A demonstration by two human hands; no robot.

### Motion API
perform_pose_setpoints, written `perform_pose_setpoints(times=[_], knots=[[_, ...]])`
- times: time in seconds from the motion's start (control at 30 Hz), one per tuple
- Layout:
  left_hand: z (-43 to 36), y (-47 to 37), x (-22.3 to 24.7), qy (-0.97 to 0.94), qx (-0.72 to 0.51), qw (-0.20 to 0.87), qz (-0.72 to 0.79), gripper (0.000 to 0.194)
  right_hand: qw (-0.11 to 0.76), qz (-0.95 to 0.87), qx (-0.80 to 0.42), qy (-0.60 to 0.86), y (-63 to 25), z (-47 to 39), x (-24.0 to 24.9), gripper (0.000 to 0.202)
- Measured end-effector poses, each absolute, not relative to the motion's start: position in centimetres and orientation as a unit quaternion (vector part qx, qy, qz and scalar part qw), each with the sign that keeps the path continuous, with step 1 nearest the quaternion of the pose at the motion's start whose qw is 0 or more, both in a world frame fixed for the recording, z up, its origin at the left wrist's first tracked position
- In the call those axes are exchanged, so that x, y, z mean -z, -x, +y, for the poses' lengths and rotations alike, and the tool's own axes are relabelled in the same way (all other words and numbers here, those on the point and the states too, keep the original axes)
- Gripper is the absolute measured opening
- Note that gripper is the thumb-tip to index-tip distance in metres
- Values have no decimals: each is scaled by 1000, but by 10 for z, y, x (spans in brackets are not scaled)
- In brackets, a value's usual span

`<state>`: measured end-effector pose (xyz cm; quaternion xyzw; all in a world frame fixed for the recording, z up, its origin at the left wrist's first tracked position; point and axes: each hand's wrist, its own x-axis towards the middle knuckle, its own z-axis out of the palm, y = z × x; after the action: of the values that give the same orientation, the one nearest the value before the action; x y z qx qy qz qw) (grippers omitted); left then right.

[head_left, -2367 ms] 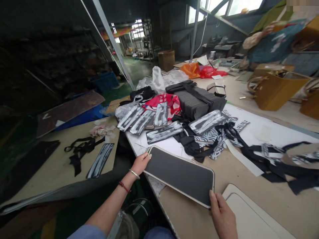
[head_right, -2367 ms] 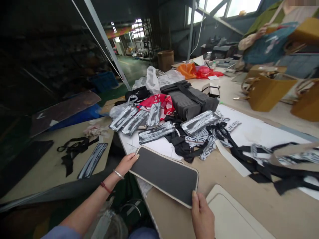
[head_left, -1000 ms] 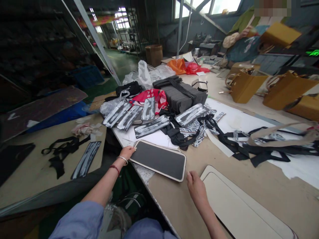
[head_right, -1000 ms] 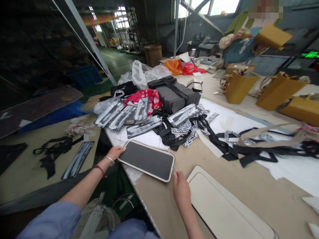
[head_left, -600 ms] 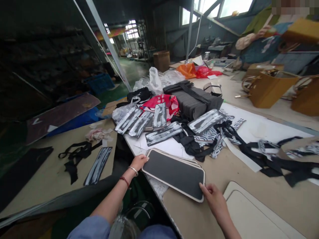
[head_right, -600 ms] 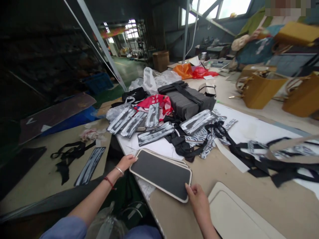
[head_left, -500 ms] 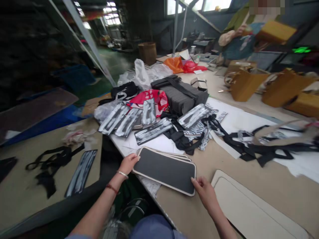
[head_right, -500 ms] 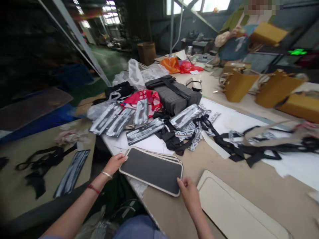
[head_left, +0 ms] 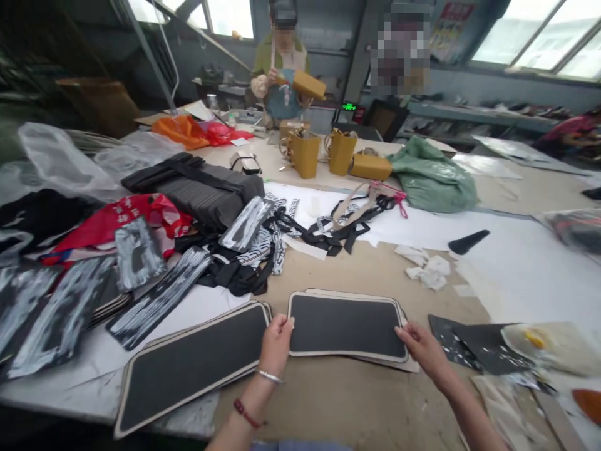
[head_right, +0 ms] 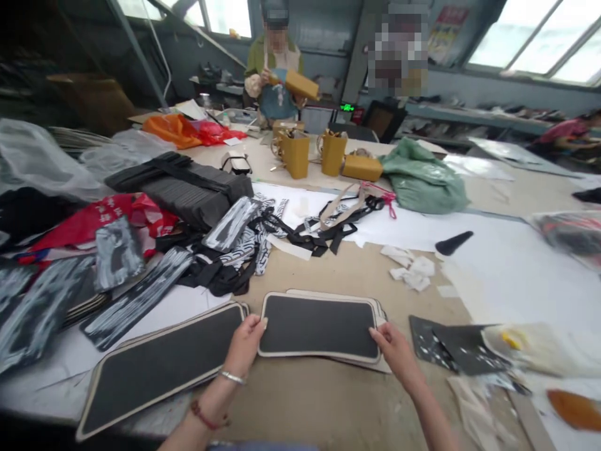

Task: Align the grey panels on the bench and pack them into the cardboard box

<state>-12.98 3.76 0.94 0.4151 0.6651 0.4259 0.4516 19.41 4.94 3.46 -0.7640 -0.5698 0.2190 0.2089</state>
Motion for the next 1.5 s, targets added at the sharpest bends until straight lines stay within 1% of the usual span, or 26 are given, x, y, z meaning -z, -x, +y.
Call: perform_pose_setpoints(times=[0.1,0.2,0.23,0.3,0.37,0.47,0.53,0.73,0.83,0.97,1.07,1.23,1.33,1.5], knots=[[62,90,10,-431,-366,422,709,24,135,-585,-195,775,-237,48,-23,33],[73,77,22,-439,-334,402,731,22,89,-577,-146,799,-247,46,-7,28],[75,76,25,-442,-325,396,736,22,88,-582,-112,800,-242,46,-2,30],[76,76,28,-447,-313,390,742,23,96,-633,-30,768,-224,48,8,43],[76,76,31,-450,-304,386,746,27,111,-727,9,678,-201,53,18,55],[77,76,34,-434,-301,407,745,37,122,-816,-2,565,-179,63,33,61],[77,76,36,-420,-303,429,740,41,123,-825,-5,551,-179,66,41,62],[76,76,41,-412,-309,446,732,40,129,-776,2,617,-206,70,50,64],[75,75,42,-410,-309,445,734,39,127,-773,-5,622,-214,76,54,63],[74,74,40,-418,-306,437,736,37,131,-716,12,686,-235,78,56,54],[73,74,38,-426,-301,435,734,35,136,-673,23,727,-253,69,47,44],[72,77,36,-432,-297,445,726,29,102,-641,-60,759,-247,56,24,28],[73,79,35,-430,-309,445,722,29,75,-590,-87,799,-236,59,18,31],[82,82,33,-411,-334,481,699,27,75,-531,-163,828,-236,68,15,35]])
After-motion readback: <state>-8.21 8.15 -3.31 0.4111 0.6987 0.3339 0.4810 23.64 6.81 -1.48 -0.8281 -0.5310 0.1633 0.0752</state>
